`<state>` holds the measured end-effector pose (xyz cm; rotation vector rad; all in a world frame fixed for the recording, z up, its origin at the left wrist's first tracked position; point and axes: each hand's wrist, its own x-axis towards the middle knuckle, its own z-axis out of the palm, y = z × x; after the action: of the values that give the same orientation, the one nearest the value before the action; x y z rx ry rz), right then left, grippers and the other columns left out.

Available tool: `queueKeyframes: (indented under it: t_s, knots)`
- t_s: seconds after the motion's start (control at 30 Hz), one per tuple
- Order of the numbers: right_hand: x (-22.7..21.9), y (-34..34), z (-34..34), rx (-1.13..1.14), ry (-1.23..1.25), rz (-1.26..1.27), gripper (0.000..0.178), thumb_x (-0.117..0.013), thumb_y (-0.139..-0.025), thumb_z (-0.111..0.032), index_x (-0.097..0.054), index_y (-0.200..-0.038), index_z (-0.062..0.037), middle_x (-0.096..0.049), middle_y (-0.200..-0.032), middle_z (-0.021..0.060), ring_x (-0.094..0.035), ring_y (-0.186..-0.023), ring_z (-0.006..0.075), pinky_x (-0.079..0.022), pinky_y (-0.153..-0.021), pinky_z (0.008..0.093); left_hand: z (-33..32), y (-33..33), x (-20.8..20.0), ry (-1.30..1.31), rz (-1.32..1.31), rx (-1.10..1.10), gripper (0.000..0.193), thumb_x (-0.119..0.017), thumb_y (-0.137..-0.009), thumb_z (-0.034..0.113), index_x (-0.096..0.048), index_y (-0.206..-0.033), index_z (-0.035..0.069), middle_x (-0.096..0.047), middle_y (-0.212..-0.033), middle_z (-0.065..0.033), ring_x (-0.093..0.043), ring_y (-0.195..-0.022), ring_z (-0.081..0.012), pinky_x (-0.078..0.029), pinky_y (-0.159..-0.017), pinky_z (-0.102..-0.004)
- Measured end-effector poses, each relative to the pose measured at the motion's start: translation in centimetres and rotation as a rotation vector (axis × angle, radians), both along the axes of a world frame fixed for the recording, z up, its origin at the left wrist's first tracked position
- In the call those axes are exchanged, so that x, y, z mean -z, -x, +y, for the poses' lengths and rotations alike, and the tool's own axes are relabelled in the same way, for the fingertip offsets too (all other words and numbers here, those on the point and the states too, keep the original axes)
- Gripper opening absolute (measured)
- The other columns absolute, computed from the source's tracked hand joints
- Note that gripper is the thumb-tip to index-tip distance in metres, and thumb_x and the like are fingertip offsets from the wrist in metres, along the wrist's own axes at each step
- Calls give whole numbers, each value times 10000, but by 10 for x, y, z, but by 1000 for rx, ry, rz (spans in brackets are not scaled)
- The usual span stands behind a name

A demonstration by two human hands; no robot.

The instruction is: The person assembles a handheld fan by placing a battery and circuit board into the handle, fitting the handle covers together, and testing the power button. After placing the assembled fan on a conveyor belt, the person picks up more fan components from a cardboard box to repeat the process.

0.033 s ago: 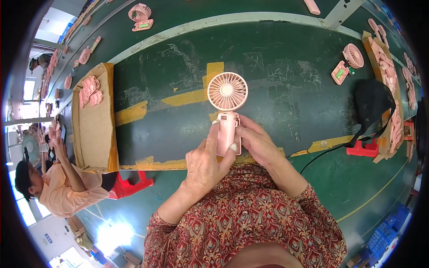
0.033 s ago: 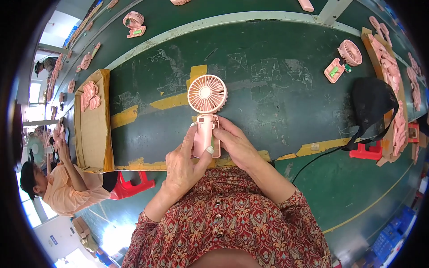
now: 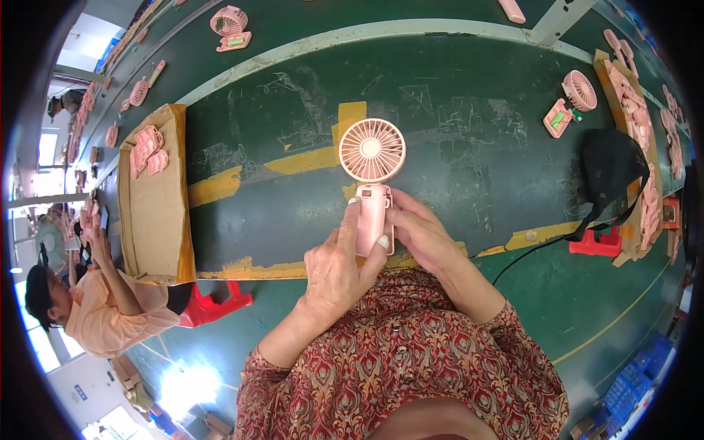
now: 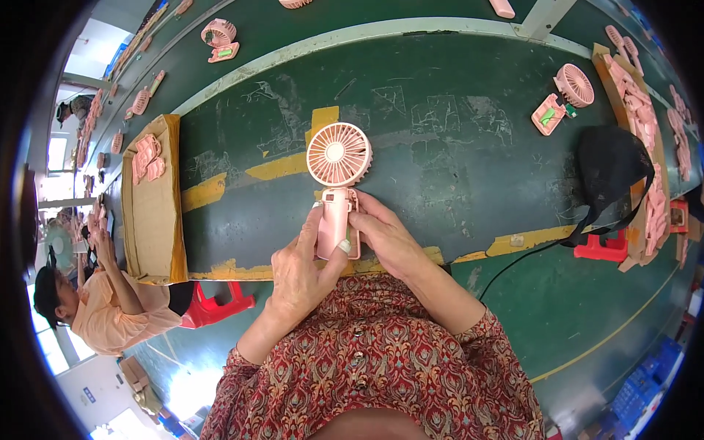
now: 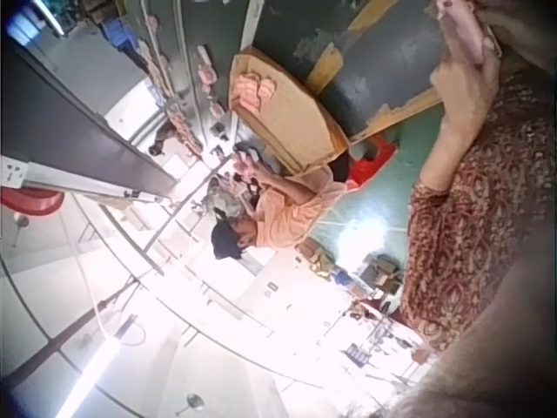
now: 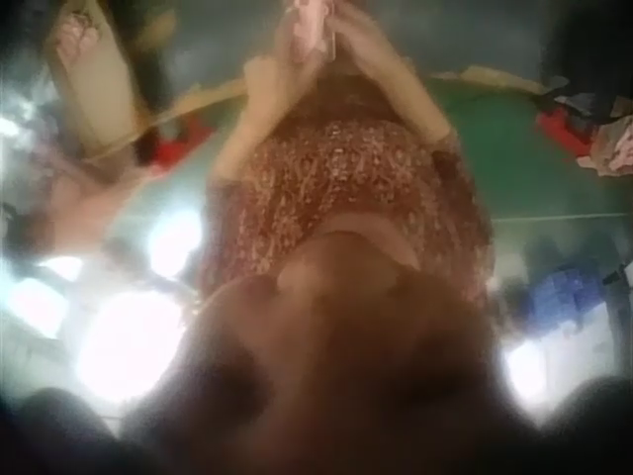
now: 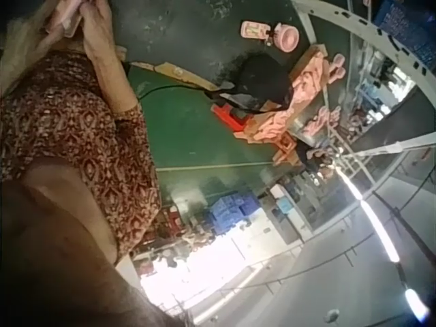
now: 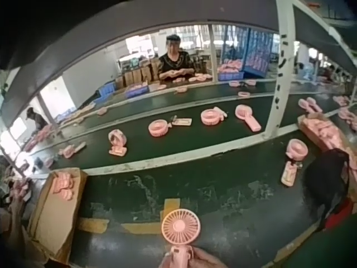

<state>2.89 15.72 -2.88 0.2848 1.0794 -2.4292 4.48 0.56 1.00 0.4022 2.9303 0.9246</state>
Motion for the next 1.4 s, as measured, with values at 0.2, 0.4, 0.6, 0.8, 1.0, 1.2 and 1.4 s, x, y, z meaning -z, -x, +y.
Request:
queueKeyframes:
  t_s: [0.2, 0.4, 0.6, 0.8, 1.0, 1.2, 1.4]
  knots:
    - [-4, 2, 2, -63, 9, 22, 524, -430, -861, -33, -316, -1372, 6, -452, -1293, 83, -450, -1166, 157, -375, -976, 303, 1, -1, 5, 56, 81, 28, 608, -660, -756, 261, -461, -1229, -65, -628, -711, -208, -621, -509, -320, -490, -441, -399]
    - [-7, 3, 1, -128, -35, 80, 612, -402, -783, 17, -292, -1384, -3, -428, -1294, 82, -412, -1193, 162, -332, -1003, 300, 1, -1, 5, 61, 102, 61, 612, -668, -752, 268, -475, -1194, -109, -611, -634, -188, -601, -457, -290, -467, -402, -388]
    - [-7, 1, 1, -153, -63, 125, 604, -409, -793, 10, -291, -1385, -13, -432, -1277, 80, -414, -1175, 152, -330, -1001, 296, -2, -3, 10, 74, 80, 110, 624, -679, -739, 268, -474, -1179, -123, -606, -618, -176, -597, -447, -285, -460, -388, -380]
    - [-1, -8, -15, -14, -252, 196, 449, -489, -937, -158, -358, -1342, -14, -502, -1184, 65, -482, -1070, 125, -406, -922, 269, -4, -7, 16, 91, 115, 138, 625, -681, -735, 273, -476, -1170, -126, -600, -612, -169, -599, -452, -283, -471, -396, -383]
    - [5, -12, -22, 73, -264, 150, 391, -493, -949, -145, -408, -1306, -10, -540, -1142, 61, -526, -1006, 116, -451, -871, 257, -4, -12, 15, 107, 98, 128, 668, -726, -723, 254, -443, -1217, -96, -620, -658, -167, -616, -505, -305, -477, -437, -379]
    - [7, -14, -15, 94, -88, 72, 404, -475, -952, -149, -389, -1316, 5, -512, -1231, 106, -504, -1101, 161, -416, -951, 306, -11, -5, 25, -435, -355, -84, 514, -639, -843, 320, -494, -1112, -92, -640, -764, -175, -663, -689, -255, -530, -593, -352]
    - [-3, -18, -16, 111, 53, 112, 413, -463, -958, -169, -368, -1326, -9, -481, -1277, 108, -480, -1135, 171, -390, -983, 334, -18, 6, 26, -955, -945, 17, 471, -499, -927, 423, -519, -1021, -38, -600, -776, -72, -602, -660, -125, -499, -584, -242]
